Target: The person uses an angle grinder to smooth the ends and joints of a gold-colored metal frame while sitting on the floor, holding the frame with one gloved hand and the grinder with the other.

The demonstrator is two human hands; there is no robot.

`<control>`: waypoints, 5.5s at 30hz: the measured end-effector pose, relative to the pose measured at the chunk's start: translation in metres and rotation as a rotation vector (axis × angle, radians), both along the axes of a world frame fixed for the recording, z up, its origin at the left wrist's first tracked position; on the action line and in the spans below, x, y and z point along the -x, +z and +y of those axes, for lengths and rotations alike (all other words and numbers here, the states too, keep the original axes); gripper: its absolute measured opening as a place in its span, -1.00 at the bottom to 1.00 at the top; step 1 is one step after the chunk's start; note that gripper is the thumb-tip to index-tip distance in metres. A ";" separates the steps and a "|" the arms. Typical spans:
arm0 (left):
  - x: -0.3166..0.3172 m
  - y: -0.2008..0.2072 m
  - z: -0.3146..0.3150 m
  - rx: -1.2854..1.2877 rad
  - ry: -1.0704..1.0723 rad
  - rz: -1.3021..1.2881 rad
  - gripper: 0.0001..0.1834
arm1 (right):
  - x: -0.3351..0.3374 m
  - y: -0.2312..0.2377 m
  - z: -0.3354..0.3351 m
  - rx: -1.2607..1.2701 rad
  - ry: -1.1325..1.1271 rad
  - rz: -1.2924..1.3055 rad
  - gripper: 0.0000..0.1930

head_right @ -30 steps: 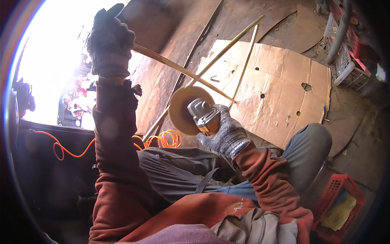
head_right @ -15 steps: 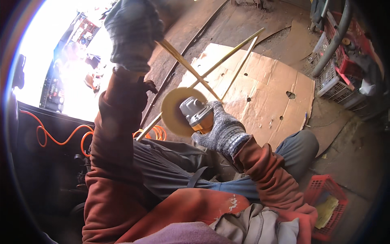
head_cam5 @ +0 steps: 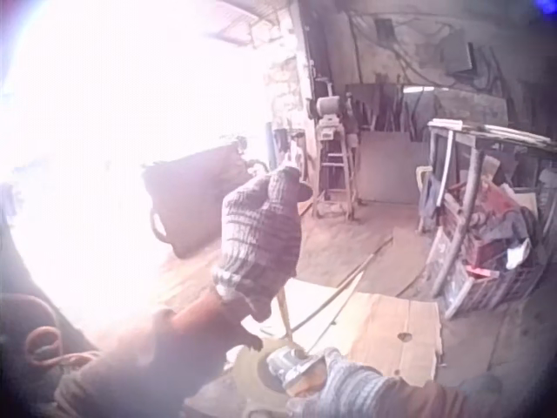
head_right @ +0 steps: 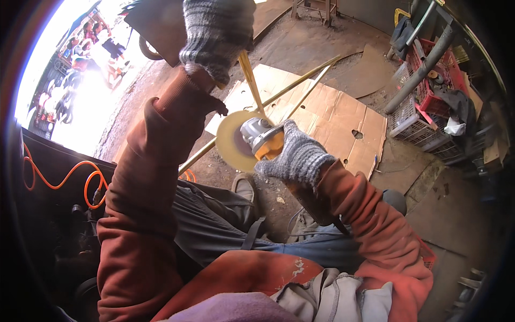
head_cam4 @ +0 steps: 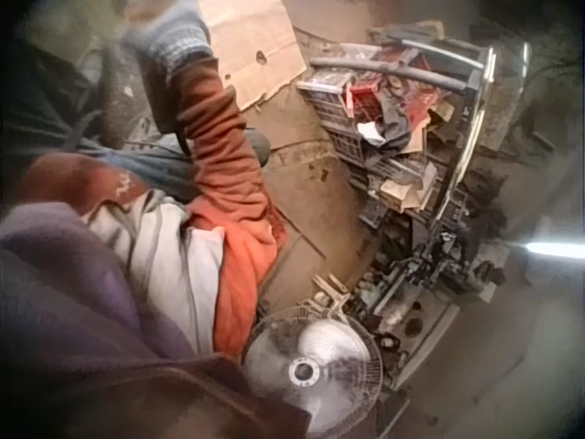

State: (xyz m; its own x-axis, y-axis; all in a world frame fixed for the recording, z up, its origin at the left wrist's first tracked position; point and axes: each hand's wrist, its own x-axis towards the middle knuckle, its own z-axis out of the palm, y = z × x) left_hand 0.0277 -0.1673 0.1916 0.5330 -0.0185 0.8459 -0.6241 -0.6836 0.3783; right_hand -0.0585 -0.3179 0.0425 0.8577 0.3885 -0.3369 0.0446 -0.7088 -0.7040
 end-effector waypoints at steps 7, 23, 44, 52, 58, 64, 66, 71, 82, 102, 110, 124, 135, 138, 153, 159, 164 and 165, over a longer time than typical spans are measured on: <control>-0.011 -0.004 0.009 0.142 -0.116 -0.065 -0.59 | -0.001 0.022 0.010 -0.013 0.001 0.081 0.06; -0.013 -0.001 0.034 0.517 -0.365 0.415 -0.65 | 0.005 -0.030 -0.013 -0.490 -0.141 0.041 -0.19; -0.015 -0.029 0.170 -1.044 0.342 1.034 -0.82 | 0.108 -0.009 -0.096 -1.271 -0.321 0.274 -0.52; -0.020 -0.003 0.085 -1.378 0.497 1.147 -0.84 | 0.119 -0.016 -0.043 -1.447 -0.307 0.530 -0.61; -0.015 0.064 0.093 -1.191 0.381 1.251 -0.80 | 0.113 -0.027 -0.040 -1.503 -0.323 0.574 -0.61; 0.007 0.033 0.122 -0.159 0.168 1.094 -0.83 | 0.095 -0.047 -0.021 -1.496 -0.356 0.601 -0.63; -0.003 -0.009 0.126 0.241 0.115 0.678 -0.75 | 0.093 -0.050 -0.015 -1.528 -0.363 0.635 -0.62; -0.025 -0.021 0.101 1.096 0.061 0.415 -0.68 | 0.078 -0.065 0.010 -1.609 -0.391 0.571 -0.60; -0.022 -0.015 0.063 1.057 0.042 0.428 -0.63 | 0.051 -0.074 0.039 -1.687 -0.562 0.335 -0.71; 0.024 -0.028 0.032 0.846 -0.163 0.451 -0.73 | 0.047 -0.108 0.063 -1.594 -0.487 0.150 -0.65; 0.040 -0.032 0.035 0.803 -0.213 0.461 -0.77 | 0.052 -0.107 0.063 -1.583 -0.647 0.278 -0.65; 0.049 -0.037 0.035 0.821 -0.453 0.460 -0.70 | 0.041 -0.101 0.044 -1.672 -0.656 0.281 -0.75; 0.031 -0.040 0.023 0.725 -0.394 0.569 -0.62 | 0.050 -0.113 0.052 -1.542 -0.607 0.245 -0.69; 0.042 -0.036 0.033 0.724 -0.461 0.586 -0.63 | 0.049 -0.105 0.058 -1.634 -0.614 0.274 -0.71; 0.043 -0.037 0.037 0.300 -0.634 0.689 -0.56 | 0.053 -0.110 0.064 -1.792 -0.712 0.300 -0.71; 0.035 -0.044 0.033 0.825 -0.518 0.593 -0.59 | 0.061 -0.105 0.065 -1.765 -0.672 0.488 -0.69; 0.030 -0.046 0.027 0.761 -0.579 0.635 -0.63 | 0.056 -0.096 0.047 -1.819 -0.761 0.585 -0.74; 0.035 -0.047 0.043 0.717 -0.716 0.626 -0.63 | 0.056 -0.097 0.056 -1.823 -0.741 0.611 -0.74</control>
State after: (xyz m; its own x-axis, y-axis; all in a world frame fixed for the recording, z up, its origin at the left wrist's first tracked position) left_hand -0.0072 -0.1246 0.1442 0.9179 -0.1095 0.3814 -0.3486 0.2366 0.9069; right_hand -0.1142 -0.2616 -0.0547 0.9261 0.2422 -0.2892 -0.3231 0.9049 -0.2771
